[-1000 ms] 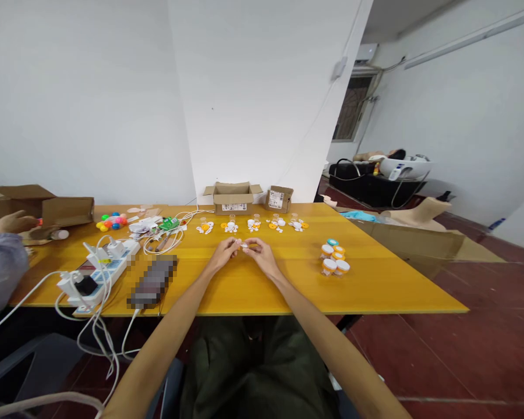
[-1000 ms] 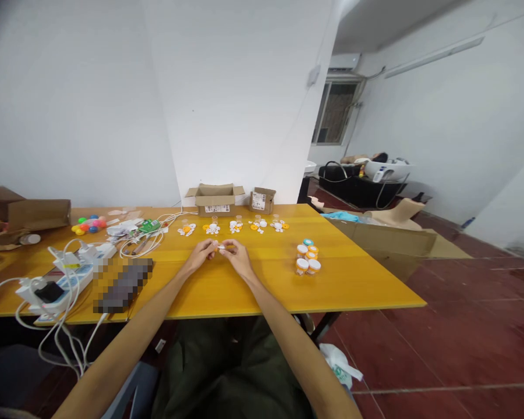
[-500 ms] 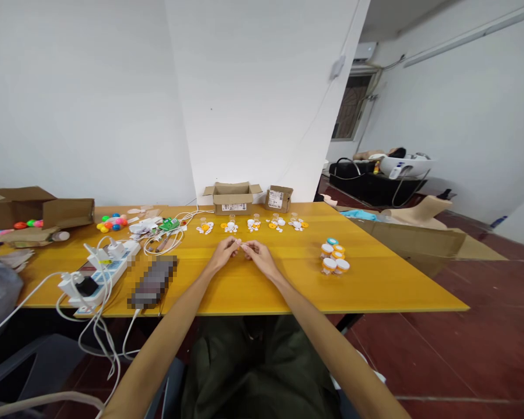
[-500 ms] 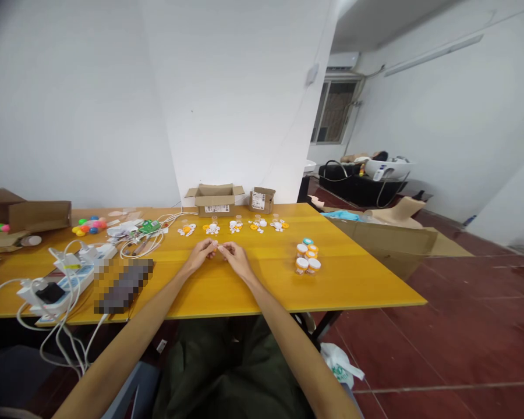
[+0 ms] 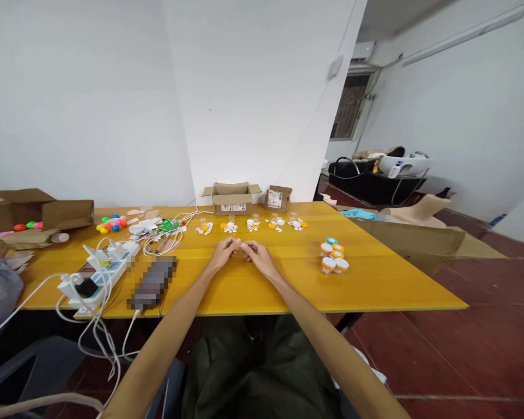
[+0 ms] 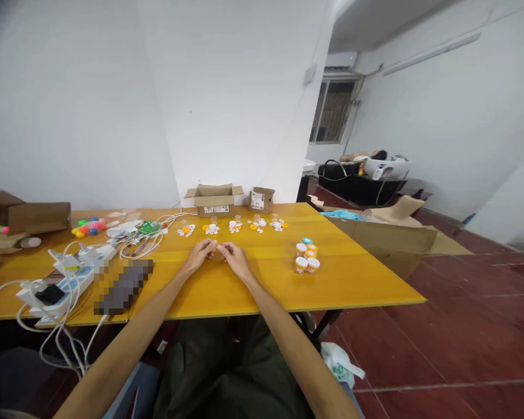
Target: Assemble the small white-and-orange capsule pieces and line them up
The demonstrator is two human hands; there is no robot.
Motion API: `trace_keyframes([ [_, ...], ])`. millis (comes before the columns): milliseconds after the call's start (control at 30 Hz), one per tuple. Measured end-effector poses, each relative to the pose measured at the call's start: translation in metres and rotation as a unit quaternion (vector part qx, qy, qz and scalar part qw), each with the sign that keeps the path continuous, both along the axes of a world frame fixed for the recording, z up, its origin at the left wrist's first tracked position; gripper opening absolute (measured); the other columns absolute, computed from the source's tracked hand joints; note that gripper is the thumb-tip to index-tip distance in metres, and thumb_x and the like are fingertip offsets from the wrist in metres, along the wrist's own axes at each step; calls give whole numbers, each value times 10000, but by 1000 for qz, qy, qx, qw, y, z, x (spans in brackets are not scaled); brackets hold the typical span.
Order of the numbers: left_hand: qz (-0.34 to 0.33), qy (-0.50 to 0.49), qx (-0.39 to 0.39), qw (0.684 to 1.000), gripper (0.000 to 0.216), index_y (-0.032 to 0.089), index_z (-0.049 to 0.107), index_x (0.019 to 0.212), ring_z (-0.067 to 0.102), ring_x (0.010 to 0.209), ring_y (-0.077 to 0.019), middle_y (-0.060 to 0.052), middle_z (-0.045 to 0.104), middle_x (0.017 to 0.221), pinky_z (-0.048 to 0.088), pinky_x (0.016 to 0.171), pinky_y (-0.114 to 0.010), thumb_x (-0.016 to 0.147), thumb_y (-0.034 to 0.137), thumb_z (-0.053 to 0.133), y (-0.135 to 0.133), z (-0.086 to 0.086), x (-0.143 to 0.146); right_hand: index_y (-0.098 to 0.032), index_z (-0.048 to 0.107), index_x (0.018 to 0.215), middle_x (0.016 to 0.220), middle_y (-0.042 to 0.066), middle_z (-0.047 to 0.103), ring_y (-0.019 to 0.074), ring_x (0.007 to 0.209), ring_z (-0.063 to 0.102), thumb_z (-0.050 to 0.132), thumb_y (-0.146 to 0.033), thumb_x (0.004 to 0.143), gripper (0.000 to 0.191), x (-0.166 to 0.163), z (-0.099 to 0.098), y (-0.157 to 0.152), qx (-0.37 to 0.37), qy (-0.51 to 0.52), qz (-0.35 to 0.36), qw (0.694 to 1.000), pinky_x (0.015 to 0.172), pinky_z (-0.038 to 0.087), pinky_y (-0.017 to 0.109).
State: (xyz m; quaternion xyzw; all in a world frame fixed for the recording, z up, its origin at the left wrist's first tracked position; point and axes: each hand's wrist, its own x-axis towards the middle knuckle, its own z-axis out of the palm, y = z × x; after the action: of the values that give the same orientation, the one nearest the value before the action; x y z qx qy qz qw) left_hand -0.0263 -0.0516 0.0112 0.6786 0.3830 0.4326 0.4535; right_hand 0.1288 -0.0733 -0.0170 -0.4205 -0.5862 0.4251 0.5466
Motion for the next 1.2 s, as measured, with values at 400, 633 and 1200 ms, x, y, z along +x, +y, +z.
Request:
trace_keyframes([
  [400, -1, 2, 2, 1000, 476, 188, 587, 683, 506, 552, -114, 41, 528, 571, 413, 556, -247, 734, 655, 660, 2, -1, -1, -230, 588, 855, 777, 2, 655, 175, 715, 613, 679, -478, 740, 289, -1, -7, 5, 45, -28, -22, 998, 704, 510, 321],
  [633, 0, -6, 1, 1000, 474, 190, 571, 650, 500, 543, -113, 45, 516, 556, 406, 544, -245, 732, 647, 664, 2, -1, 0, -240, 554, 838, 836, -10, 670, 164, 715, 615, 701, -384, 693, 252, 0, -5, 3, 76, -42, -15, 996, 690, 510, 310],
  [1200, 135, -91, 46, 986, 328, 206, 524, 622, 453, 568, -113, 51, 463, 570, 392, 573, -234, 790, 455, 654, 4, 2, -6, -238, 602, 879, 816, 16, 655, 171, 666, 572, 569, -384, 817, 162, 0, 4, -6, 150, -138, -208, 957, 656, 486, 297],
])
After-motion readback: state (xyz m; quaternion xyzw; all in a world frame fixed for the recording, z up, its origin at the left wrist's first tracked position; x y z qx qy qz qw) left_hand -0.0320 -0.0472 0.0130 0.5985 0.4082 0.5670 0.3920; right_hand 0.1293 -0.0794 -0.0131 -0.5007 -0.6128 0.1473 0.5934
